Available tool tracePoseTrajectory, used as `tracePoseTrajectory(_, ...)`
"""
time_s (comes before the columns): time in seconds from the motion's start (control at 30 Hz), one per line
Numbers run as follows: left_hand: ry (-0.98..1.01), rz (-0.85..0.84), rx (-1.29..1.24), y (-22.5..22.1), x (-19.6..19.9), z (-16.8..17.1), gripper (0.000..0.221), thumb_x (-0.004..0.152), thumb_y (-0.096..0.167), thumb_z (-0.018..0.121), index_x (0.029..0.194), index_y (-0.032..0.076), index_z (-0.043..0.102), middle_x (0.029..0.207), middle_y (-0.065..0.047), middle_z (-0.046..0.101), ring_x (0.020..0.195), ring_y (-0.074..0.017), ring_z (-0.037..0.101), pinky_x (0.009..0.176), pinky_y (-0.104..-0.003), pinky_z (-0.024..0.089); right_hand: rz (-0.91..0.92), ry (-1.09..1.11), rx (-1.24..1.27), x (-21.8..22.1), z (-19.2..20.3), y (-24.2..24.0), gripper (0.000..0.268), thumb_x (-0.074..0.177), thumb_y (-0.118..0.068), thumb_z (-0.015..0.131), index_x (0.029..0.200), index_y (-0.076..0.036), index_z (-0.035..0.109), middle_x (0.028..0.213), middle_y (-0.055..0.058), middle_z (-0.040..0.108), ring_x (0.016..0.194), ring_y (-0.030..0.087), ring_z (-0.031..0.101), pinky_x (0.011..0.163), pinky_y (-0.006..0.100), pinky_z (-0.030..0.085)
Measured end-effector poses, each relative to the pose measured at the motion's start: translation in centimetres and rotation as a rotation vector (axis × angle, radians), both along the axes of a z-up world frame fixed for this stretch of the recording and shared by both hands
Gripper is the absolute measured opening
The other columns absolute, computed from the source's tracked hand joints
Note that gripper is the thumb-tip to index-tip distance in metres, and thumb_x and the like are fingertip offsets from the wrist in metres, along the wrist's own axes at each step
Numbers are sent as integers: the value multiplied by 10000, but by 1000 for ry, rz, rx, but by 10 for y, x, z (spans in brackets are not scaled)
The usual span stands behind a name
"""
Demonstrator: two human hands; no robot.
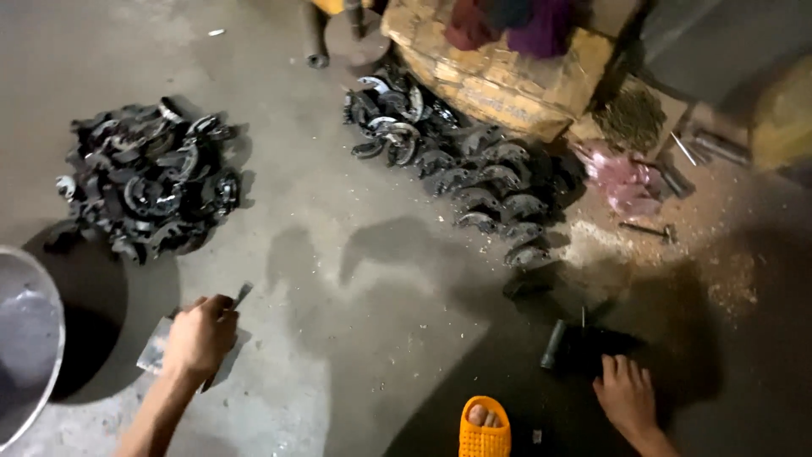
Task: The recorder uses a hammer and a punch tool to remove old components or pins from motorcycle brake shoes.
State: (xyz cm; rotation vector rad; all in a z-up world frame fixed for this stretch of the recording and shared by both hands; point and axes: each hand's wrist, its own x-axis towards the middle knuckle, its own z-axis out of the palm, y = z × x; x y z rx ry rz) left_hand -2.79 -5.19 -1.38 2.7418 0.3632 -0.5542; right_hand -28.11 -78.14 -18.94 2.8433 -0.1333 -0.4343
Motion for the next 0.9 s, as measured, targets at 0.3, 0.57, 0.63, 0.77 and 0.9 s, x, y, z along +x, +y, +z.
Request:
tracePoseTrajectory(0.3,193,212,-454,-19,-43,-98,192,836,124,766,917,-46,725,727,-117,749,519,-214,736,511,-329,592,-698,535,224,35,15,38,737,837,-407,851,1479,-178,572,1273,66,795,1144,200,789,1001,344,629)
tracePoseTrajectory(0.57,48,144,-515,-40,-66,-176,230,812,230,760,890,13,759,737,-90,742,607,-212,677,613,-357,572,-340,229,860,165,84,265,418,802,-106,737,1219,-99,719,826,49,758,621,153,612,578,279,514)
tracePoseTrajectory(0.63,0,201,-553,-37,-70,-160,273,811,269,797,894,13,749,719,-90,719,595,-216,652,597,-354,552,-201,162,1081,217,60,316,392,791,-64,683,1182,-42,707,821,63,727,662,153,618,603,282,514)
tracePoseTrajectory(0.77,23,370,-514,-10,-82,-101,254,750,415,749,749,163,770,648,-40,749,776,-300,773,736,-434,593,-11,-75,674,308,23,383,463,806,-314,746,1175,-36,717,1106,220,733,1036,413,720,829,570,592)
tracePoseTrajectory(0.9,-74,563,-677,29,-101,-90,233,794,345,767,763,116,750,523,-44,699,529,-187,734,658,-307,583,248,-210,523,311,79,443,630,861,-194,737,1405,56,541,1435,308,471,1327,531,472,995,804,404)
